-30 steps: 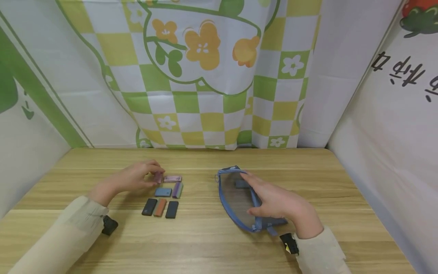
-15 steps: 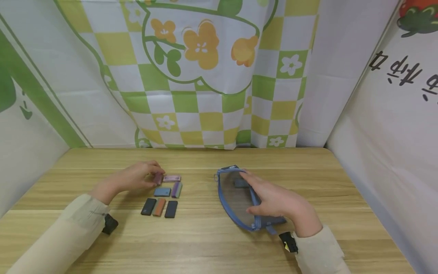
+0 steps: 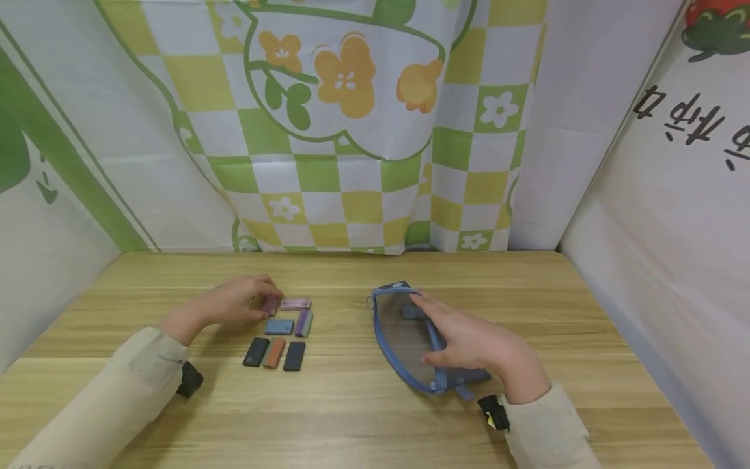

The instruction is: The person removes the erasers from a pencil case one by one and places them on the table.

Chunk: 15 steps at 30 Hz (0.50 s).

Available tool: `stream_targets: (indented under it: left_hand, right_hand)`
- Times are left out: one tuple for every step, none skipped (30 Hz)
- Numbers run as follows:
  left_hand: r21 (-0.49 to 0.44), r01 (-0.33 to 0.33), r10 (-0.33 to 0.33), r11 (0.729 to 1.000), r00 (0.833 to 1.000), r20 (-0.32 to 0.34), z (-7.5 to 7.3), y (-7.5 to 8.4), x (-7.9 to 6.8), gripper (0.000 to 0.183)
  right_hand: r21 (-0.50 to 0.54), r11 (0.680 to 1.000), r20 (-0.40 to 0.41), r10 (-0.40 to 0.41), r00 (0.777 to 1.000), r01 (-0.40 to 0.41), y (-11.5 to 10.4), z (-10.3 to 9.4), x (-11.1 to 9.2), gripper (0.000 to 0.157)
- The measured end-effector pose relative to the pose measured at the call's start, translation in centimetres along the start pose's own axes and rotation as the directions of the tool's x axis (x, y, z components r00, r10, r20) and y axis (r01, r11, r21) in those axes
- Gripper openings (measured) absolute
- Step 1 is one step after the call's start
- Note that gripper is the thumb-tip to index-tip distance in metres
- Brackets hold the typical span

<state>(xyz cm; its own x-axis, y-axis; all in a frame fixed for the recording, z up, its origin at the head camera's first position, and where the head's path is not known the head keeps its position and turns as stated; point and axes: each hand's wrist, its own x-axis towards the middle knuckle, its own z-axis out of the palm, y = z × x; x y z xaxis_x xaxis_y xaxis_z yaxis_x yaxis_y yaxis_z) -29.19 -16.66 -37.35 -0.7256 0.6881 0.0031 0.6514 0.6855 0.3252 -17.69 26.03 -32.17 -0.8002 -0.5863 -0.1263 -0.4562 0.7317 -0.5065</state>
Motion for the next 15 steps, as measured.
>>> stream_targets:
  left_hand:
    - [-0.004, 0.000, 0.000, 1.000, 1.000, 0.001, -0.07, 0.01, 0.00, 0.035]
    - [-0.006, 0.000, 0.000, 1.000, 1.000, 0.003, -0.12, 0.01, 0.02, 0.035]
    - [-0.008, 0.002, -0.002, 1.000, 1.000, 0.004, -0.19, 0.03, 0.03, 0.035]
    - [-0.009, 0.002, -0.002, 1.000, 1.000, 0.006, -0.25, 0.05, 0.03, 0.036]
    - [-0.008, 0.002, -0.002, 1.000, 1.000, 0.006, -0.29, 0.06, 0.04, 0.036]
    - [-0.006, -0.002, 0.002, 1.000, 1.000, 0.006, -0.32, 0.06, 0.05, 0.036]
    - [-0.004, -0.005, 0.005, 1.000, 1.000, 0.006, -0.32, 0.05, 0.07, 0.037]
    - [-0.003, -0.007, 0.007, 1.000, 1.000, 0.006, -0.33, 0.07, 0.07, 0.037]
    - [-0.003, -0.009, 0.009, 1.000, 1.000, 0.006, -0.32, 0.05, 0.07, 0.037]
    - [-0.004, -0.012, 0.012, 1.000, 1.000, 0.005, -0.30, 0.04, 0.07, 0.037]
    - [-0.003, -0.021, 0.021, 1.000, 1.000, 0.003, -0.29, 0.01, 0.07, 0.037]
    - [-0.008, -0.020, 0.020, 1.000, 1.000, 0.003, -0.26, 0.00, 0.07, 0.037]
    - [-0.013, -0.015, 0.015, 1.000, 1.000, 0.005, -0.23, -0.02, 0.07, 0.037]
    - [-0.019, -0.011, 0.011, 1.000, 1.000, 0.005, -0.20, -0.02, 0.07, 0.037]
    - [-0.022, -0.016, 0.016, 1.000, 1.000, 0.006, -0.19, -0.05, 0.07, 0.037]
  right_hand:
    - [-0.001, 1.000, 0.001, 0.000, 1.000, 0.000, 0.00, -0.02, 0.03, 0.093]
    - [-0.003, 1.000, -0.001, -0.002, 1.000, 0.002, 0.00, -0.03, 0.05, 0.093]
    - [-0.005, 1.000, -0.002, -0.003, 1.000, 0.003, -0.01, -0.05, 0.07, 0.093]
    - [-0.009, 1.000, -0.004, -0.004, 1.000, 0.004, -0.02, -0.07, 0.08, 0.092]
    - [-0.011, 1.000, -0.005, -0.005, 1.000, 0.005, -0.04, -0.09, 0.09, 0.092]
    - [-0.013, 1.000, -0.006, -0.005, 1.000, 0.005, -0.07, -0.11, 0.08, 0.092]
    - [-0.016, 1.000, -0.007, -0.006, 1.000, 0.006, -0.08, -0.12, 0.08, 0.092]
    - [-0.018, 1.000, -0.007, -0.005, 1.000, 0.005, -0.11, -0.13, 0.06, 0.092]
    - [-0.018, 1.000, -0.006, -0.003, 1.000, 0.003, -0.12, -0.14, 0.05, 0.093]
    - [-0.022, 1.000, -0.006, -0.004, 1.000, 0.003, -0.14, -0.14, 0.03, 0.093]
    - [-0.023, 1.000, -0.006, -0.003, 1.000, 0.003, -0.15, -0.13, 0.03, 0.093]
    - [-0.025, 1.000, -0.006, -0.003, 1.000, 0.003, -0.16, -0.12, 0.02, 0.093]
    - [-0.023, 1.000, -0.005, -0.003, 1.000, 0.003, -0.16, -0.11, 0.02, 0.093]
    - [-0.022, 1.000, -0.005, -0.002, 1.000, 0.002, -0.17, -0.10, 0.00, 0.093]
    - [-0.022, 1.000, -0.006, -0.003, 1.000, 0.002, -0.17, -0.08, 0.00, 0.093]
